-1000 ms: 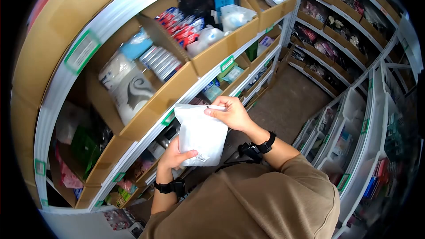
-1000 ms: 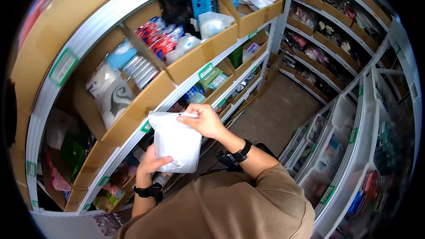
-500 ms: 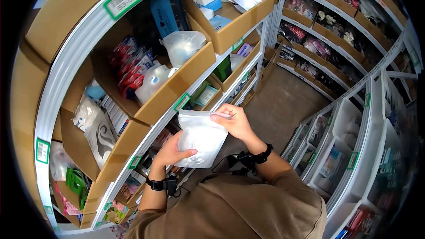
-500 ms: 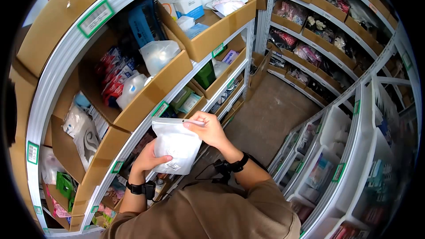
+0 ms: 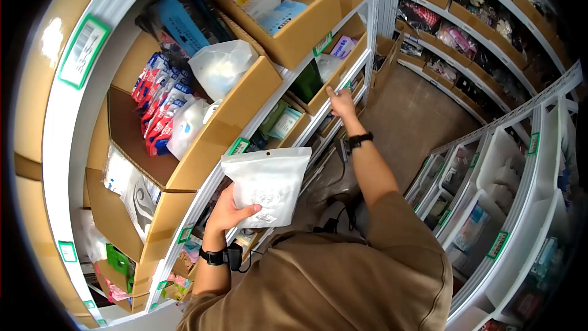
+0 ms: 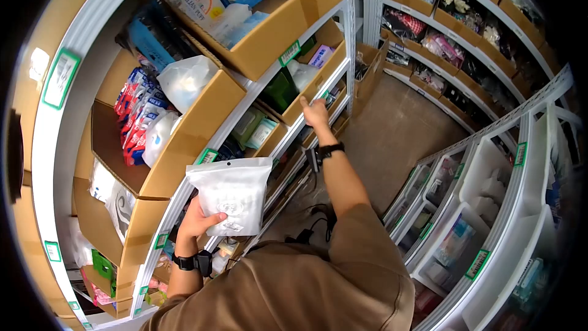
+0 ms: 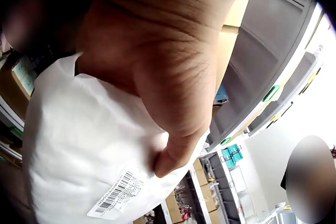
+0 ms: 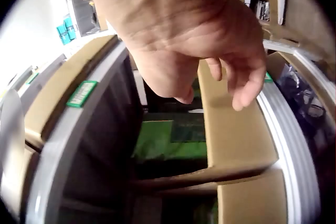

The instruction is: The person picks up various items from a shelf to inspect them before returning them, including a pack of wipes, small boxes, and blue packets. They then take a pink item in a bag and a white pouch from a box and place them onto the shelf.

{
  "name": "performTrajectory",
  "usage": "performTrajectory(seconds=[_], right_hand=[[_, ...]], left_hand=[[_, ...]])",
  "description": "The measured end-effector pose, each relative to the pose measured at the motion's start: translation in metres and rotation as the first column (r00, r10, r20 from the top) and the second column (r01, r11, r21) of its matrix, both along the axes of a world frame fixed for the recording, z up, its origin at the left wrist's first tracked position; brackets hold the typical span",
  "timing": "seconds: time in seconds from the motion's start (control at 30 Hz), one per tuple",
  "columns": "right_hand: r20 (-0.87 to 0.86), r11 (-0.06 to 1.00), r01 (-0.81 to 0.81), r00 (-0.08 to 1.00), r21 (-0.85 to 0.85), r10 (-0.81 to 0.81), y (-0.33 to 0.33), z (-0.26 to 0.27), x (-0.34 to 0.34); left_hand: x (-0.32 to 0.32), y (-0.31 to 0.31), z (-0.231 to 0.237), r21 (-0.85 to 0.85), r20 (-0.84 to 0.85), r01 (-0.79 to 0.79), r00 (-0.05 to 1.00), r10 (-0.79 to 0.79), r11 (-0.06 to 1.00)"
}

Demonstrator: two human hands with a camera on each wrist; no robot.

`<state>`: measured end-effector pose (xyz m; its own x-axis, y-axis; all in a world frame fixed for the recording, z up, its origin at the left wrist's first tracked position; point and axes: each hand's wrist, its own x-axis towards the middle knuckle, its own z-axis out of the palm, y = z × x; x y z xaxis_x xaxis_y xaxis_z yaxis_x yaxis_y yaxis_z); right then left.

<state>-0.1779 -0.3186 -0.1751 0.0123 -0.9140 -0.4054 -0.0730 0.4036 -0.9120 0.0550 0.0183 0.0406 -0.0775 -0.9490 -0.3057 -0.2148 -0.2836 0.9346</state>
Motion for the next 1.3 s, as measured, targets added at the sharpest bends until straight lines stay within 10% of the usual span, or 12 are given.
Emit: performTrajectory(seconds=[0.17,0.83,0.93,1.03,1.1,1.17,1.3], right_hand=[[-0.392,0.996,-0.070,0.916,0.050,0.084,-0.010,0.022,0.029],[-0.513,0.964,-0.261,0.822,0.047,0.248,0.031,0.004,-0.046],[0.236,0.948,-0.311,0.918,-0.070,0.318,0.054,0.037,-0.084],[0.373,0.835,-0.317,0.782,-0.450,0.499,0.068,0.052,-0.100],[0.362,0.822,-0.387,0.759,-0.418,0.541,0.065,0.073,-0.106],[0.055,0.787,-0.331,0.907,-0.521,0.418,0.045,0.087,-0.112],[-0.161,0.754,-0.281,0.959,-0.594,0.231,-0.037,0.084,-0.121]], left_hand=[[-0.008,-0.015,0.006,0.016,0.065,-0.010,0.998,0.009,1.000],[-0.086,-0.129,-0.071,-0.053,-0.124,-0.010,0.992,0.003,0.999],[-0.103,-0.146,-0.076,-0.049,-0.139,-0.066,0.988,0.059,0.997],[-0.119,-0.174,-0.091,-0.156,-0.114,-0.062,0.992,0.044,0.986],[-0.130,-0.195,-0.093,-0.282,-0.018,0.003,1.000,-0.009,0.959],[-0.134,-0.213,-0.083,-0.335,0.628,0.190,0.775,0.068,0.923],[-0.131,-0.235,-0.081,-0.538,0.834,0.499,0.432,0.343,0.680]])
